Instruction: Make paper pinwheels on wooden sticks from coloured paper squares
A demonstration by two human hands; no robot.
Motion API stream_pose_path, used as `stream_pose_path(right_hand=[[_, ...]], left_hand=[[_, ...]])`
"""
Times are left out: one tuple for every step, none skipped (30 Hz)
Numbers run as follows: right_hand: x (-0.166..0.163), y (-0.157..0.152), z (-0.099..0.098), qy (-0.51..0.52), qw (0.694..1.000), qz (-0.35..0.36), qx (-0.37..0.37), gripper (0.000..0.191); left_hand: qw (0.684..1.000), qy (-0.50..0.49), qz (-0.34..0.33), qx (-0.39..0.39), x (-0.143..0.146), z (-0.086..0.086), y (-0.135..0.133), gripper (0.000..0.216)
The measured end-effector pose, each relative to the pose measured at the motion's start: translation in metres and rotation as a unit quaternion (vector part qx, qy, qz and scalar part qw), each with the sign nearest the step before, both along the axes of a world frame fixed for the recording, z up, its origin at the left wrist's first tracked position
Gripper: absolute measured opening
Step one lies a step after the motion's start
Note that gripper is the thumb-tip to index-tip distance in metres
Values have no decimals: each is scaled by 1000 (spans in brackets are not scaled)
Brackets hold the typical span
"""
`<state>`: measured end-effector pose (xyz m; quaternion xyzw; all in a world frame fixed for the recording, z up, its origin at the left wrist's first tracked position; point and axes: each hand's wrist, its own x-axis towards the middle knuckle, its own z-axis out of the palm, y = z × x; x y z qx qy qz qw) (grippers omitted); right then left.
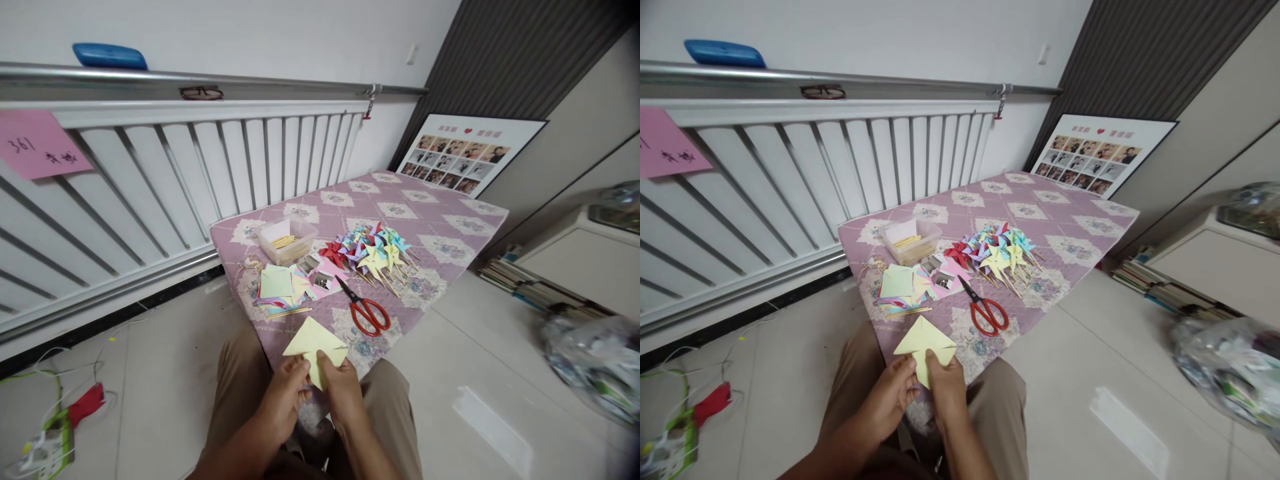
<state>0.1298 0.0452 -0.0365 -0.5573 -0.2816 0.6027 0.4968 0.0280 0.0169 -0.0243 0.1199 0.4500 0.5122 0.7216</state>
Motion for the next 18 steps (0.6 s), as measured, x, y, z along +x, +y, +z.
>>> stream_pose_path(right_hand=[[-1,-1,1,0,1000,-1,1,35],[-2,-2,2,1,1000,-1,2,35],[-3,-2,4,3,1000,-1,2,35],[-4,-3,6,7,1000,0,1,35],[-5,-3,8,11,1000,0,1,35],[-6,-4,10,15,1000,0,1,34],[-7,-4,12,17,1000,-1,3,34],[-8,-4,13,17,1000,-2,6,33],[-8,-4,13,16,1000,-4,9,33],[-9,-4,14,13,1000,-6,11,32],[-10,-4,14,10,1000,-7,12,32],[-10,-4,13,6,1000,-9,13,32],[-10,-4,13,3,1000,-11,13,32],[-11,-4,12,0,1000,-12,14,32],[-11,-4,12,0,1000,-13,15,31],[-12,-4,12,2,1000,-15,16,31],[-12,-3,11,8,1000,-16,15,31],[-13,-3,11,16,1000,-18,13,31]], left_hand=[[1000,-3,19,-6,3,1,1,45],[999,-5,33,-14,5,2,2,45],[999,-6,41,-19,6,3,5,45],[999,-7,45,-18,7,4,7,44],[999,-9,45,-10,7,6,9,43],[999,-9,44,0,8,7,11,41],[999,-9,41,9,8,8,12,40],[999,-4,41,10,8,9,13,38],[999,6,44,6,9,10,14,36],[999,18,48,-2,9,10,14,35],[998,29,53,-11,10,10,15,34],[997,38,59,-19,10,11,15,34],[997,43,65,-24,11,11,16,33],[996,45,72,-28,12,10,16,33],[996,45,77,-30,12,10,17,33],[995,46,84,-32,13,10,17,32],[994,47,89,-33,13,9,18,31],[994,50,93,-32,14,9,18,31]])
